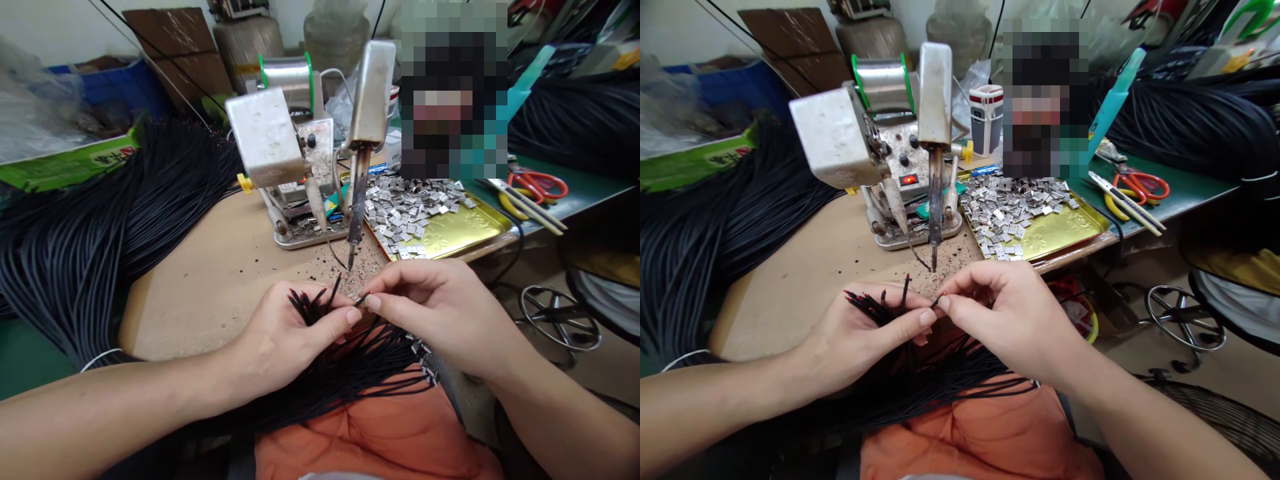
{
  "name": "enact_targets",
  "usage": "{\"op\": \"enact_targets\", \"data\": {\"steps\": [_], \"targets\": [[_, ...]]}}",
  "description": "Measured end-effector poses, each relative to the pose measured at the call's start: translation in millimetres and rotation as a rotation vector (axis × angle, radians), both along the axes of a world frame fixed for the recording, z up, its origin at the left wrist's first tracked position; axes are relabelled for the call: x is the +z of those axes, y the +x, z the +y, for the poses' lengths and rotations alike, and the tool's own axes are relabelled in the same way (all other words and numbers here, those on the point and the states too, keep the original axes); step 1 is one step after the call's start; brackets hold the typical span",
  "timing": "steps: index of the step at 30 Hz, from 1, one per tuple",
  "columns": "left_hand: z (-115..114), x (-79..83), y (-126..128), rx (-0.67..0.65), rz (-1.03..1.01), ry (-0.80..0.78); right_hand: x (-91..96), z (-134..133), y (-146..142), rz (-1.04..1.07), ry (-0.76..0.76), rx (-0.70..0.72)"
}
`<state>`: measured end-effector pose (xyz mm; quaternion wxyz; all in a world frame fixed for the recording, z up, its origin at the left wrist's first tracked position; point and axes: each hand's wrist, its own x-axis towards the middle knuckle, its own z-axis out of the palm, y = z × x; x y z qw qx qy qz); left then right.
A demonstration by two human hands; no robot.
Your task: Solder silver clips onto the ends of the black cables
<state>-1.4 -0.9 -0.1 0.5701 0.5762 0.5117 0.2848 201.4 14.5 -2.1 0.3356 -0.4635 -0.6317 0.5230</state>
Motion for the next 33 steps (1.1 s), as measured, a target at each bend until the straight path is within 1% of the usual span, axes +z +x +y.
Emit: {"op": "enact_targets", "data": {"steps": [3, 5, 7, 9, 12, 14, 15, 17, 18, 19, 20, 21, 22, 24, 27, 29, 31, 33], "targets": [[0, 3.8, 1, 0.038, 0.014, 0.012, 0.7, 2, 5, -0.018, -0.029, -0.005], [1, 4.8, 1, 0.056, 0.023, 0.029, 0.2, 3, 7, 0.013, -0.081, -0.006], [1, 5.1, 1, 0.073, 0.025, 0.029, -2.2, 4, 6, 0.096, -0.154, -0.002], [2, 5.4, 1, 0.080, 0.006, 0.025, -7.0, 1, 1, 0.227, -0.219, 0.001], [2, 5.9, 1, 0.068, -0.033, 0.026, -14.5, -7, -11, 0.418, -0.258, -0.020], [3, 6.2, 2, 0.062, -0.044, 0.015, -15.3, -9, -15, 0.458, -0.259, -0.025], [4, 6.3, 2, 0.067, -0.045, -0.001, -13.8, -8, -14, 0.433, -0.252, -0.005], [5, 6.6, 3, 0.096, -0.030, -0.039, -7.7, 0, -5, 0.288, -0.176, 0.032], [5, 6.8, 3, 0.120, -0.012, -0.057, -4.2, 7, 3, 0.176, -0.099, 0.033], [6, 7.1, 4, 0.143, 0.008, -0.069, -1.3, 16, 12, 0.042, 0.030, -0.039], [6, 7.6, 4, 0.164, 0.029, -0.076, 0.6, 25, 22, -0.097, 0.192, -0.186], [7, 8.1, 4, 0.177, 0.048, -0.077, 1.1, 36, 32, -0.257, 0.321, -0.350], [8, 8.7, 4, 0.181, 0.065, -0.077, -0.1, 45, 42, -0.409, 0.414, -0.458], [9, 9.7, 4, 0.172, 0.087, -0.069, -6.7, 61, 57, -0.603, 0.448, -0.502], [11, 9.8, 2, 0.154, 0.102, -0.048, -20.5, 72, 67, -0.674, 0.467, -0.433], [11, 8.2, 0, 0.138, 0.097, -0.040, -27.0, 73, 68, -0.676, 0.549, -0.394], [11, 5.5, -2, 0.122, 0.095, -0.036, -29.2, 71, 67, -0.673, 0.638, -0.369], [11, 2.4, -4, 0.121, 0.098, -0.038, -27.2, 69, 65, -0.657, 0.687, -0.376]]}}
